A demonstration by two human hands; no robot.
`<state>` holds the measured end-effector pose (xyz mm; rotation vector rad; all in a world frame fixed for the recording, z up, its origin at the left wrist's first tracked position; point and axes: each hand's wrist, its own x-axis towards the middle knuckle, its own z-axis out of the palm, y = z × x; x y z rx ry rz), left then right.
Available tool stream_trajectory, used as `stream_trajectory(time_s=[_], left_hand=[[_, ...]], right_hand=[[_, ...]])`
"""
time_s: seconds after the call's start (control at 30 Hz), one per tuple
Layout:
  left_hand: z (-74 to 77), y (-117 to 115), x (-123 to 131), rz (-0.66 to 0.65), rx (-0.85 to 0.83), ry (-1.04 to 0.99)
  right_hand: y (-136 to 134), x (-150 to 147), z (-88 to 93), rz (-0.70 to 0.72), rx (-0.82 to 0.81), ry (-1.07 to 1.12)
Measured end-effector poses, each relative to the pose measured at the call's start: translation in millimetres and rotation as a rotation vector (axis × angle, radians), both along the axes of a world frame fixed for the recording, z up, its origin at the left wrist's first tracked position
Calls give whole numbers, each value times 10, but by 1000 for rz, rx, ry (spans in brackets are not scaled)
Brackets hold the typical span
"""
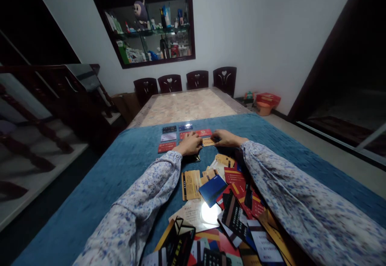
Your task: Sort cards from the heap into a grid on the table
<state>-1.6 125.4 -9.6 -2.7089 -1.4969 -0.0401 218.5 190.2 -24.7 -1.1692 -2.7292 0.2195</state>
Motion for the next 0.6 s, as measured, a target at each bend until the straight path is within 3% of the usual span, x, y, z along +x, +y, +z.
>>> stream_trajectory(time_s=[0.3, 0.6], left_hand=[[85, -120, -23, -53, 42, -15], [124, -514, -121, -154, 84, -84]], right_hand=[[-65, -11, 54, -6, 10, -30], [-268, -9, 117, -36, 45, -9]])
